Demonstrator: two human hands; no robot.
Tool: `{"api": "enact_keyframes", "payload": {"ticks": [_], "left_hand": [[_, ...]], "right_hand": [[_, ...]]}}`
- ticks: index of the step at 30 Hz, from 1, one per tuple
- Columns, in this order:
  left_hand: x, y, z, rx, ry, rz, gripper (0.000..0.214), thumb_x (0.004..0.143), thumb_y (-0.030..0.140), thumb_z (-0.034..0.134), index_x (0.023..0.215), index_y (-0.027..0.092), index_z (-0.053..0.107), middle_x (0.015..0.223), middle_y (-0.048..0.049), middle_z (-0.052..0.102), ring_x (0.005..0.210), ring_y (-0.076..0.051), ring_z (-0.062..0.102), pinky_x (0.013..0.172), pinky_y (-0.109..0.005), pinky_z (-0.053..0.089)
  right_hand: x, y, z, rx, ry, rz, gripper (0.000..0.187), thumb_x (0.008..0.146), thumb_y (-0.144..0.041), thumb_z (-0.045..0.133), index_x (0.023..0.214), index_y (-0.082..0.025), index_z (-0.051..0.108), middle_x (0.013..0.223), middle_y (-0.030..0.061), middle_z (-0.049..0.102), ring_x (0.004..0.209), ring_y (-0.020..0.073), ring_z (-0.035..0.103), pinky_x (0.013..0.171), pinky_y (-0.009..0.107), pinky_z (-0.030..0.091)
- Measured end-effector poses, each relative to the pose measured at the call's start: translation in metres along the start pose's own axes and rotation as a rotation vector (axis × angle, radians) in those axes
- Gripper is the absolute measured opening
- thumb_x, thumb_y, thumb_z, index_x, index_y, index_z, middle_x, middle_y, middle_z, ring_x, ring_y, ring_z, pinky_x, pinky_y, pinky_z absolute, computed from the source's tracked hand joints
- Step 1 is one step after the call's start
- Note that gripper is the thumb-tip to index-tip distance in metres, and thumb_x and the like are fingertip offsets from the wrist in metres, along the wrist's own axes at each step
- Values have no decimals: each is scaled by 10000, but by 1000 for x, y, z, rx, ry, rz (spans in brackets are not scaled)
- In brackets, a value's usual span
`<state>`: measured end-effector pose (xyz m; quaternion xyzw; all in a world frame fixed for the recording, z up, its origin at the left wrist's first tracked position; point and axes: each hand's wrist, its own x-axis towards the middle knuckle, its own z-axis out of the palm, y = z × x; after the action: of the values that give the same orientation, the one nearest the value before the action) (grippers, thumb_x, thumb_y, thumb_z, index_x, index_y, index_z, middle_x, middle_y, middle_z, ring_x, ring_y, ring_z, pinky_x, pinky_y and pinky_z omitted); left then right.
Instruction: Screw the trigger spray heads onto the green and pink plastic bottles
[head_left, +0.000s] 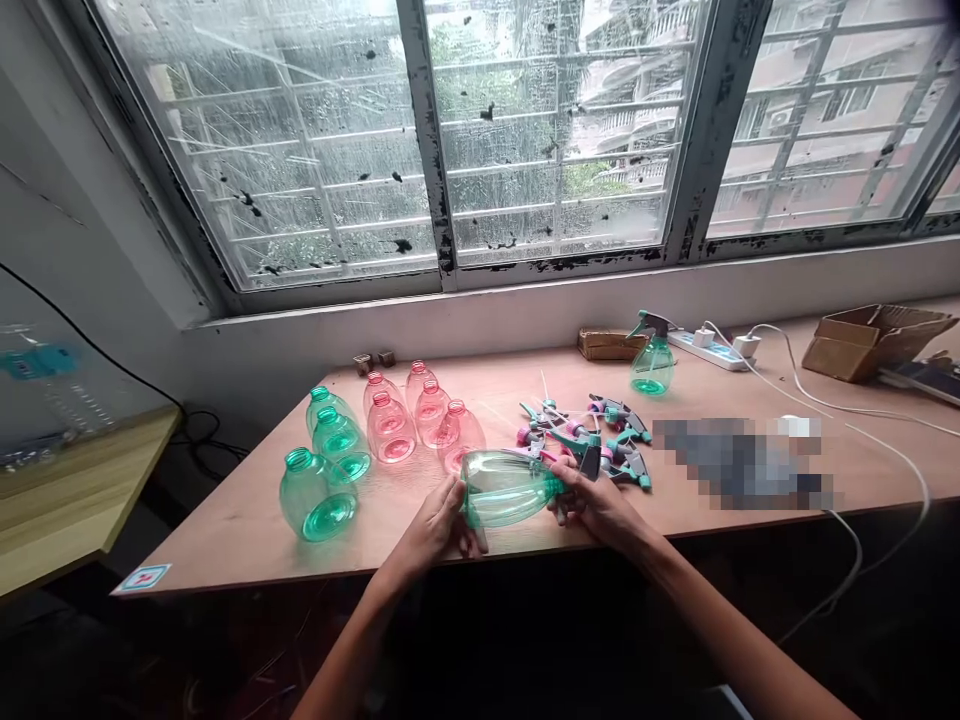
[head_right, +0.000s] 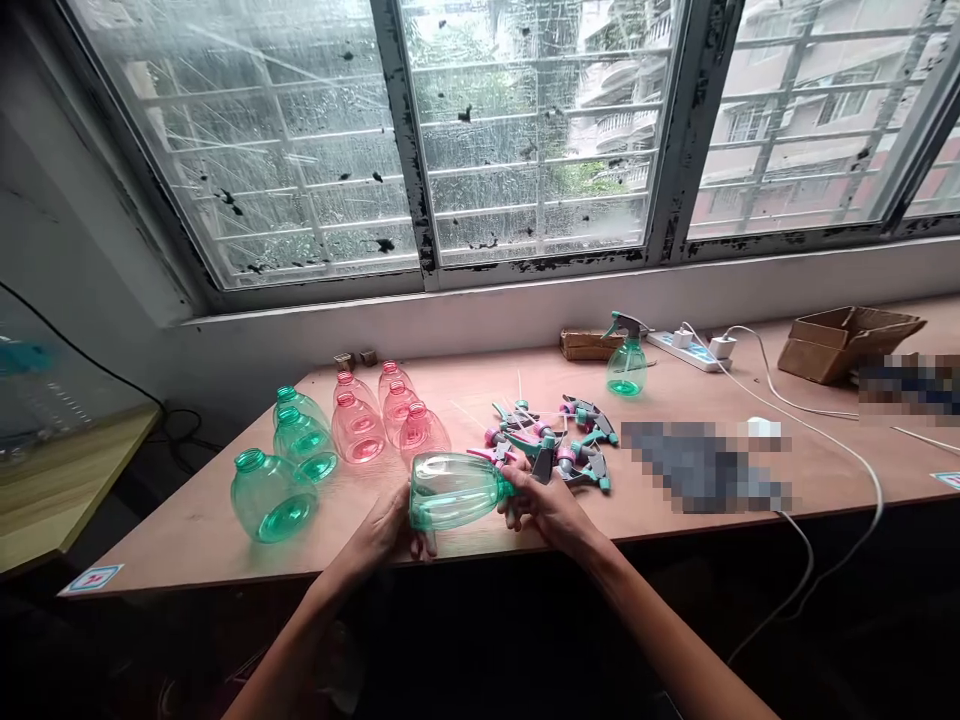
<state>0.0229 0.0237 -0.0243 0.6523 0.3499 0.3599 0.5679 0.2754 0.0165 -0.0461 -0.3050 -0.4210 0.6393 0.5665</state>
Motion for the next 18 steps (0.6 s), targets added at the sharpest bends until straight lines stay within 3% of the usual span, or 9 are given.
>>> {"api": "enact_keyframes", "payload": {"ticks": [4,7,9,12,15,18], "left_hand": [[4,-5,2,6,-32,10,665,890,735,446,1032,116,644,507,-36,666,383,-116,541,396,-187,338],[6,-7,0,-11,-38,34,675,853,720,541,1149,119,626,582,-27,687,392,-109,530,392,-186,334],[6,-4,-3,-27,-35,54,697,820,681,634,1254,137,592,768,-62,746,429,-94,549,431,-192,389],[2,4,-5,-88,-45,94,647,837,548,714,1362,202,561,1164,-133,725,756,-164,699,722,-268,537],[-3,11,-5,-169,-46,134,632,867,433,729,1437,272,507,1377,-130,625,1203,-269,614,1052,-392,437],[-3,9,-3,-232,-8,153,702,871,382,736,1493,319,418,1455,-130,563,1325,-292,525,1131,-452,359]], "right_hand": [[-5,-1,-3,68,0,-21,357,759,-449,822,778,-197,571,620,-44,575,467,114,579,386,203,462],[-5,-3,-4,80,21,-8,353,751,-453,827,829,-192,603,632,-44,576,454,112,575,348,195,436],[-5,-3,-4,70,47,10,366,742,-464,831,861,-191,618,614,-49,575,428,109,559,326,191,421],[-4,-1,-5,54,67,17,367,748,-457,828,906,-192,629,646,-36,601,426,108,557,318,189,418],[-2,3,-7,21,54,20,347,775,-469,803,876,-187,627,663,-15,616,422,106,539,320,195,418],[-2,6,-10,-2,32,19,344,797,-481,781,806,-189,599,640,-17,598,414,97,510,331,194,414]]}}
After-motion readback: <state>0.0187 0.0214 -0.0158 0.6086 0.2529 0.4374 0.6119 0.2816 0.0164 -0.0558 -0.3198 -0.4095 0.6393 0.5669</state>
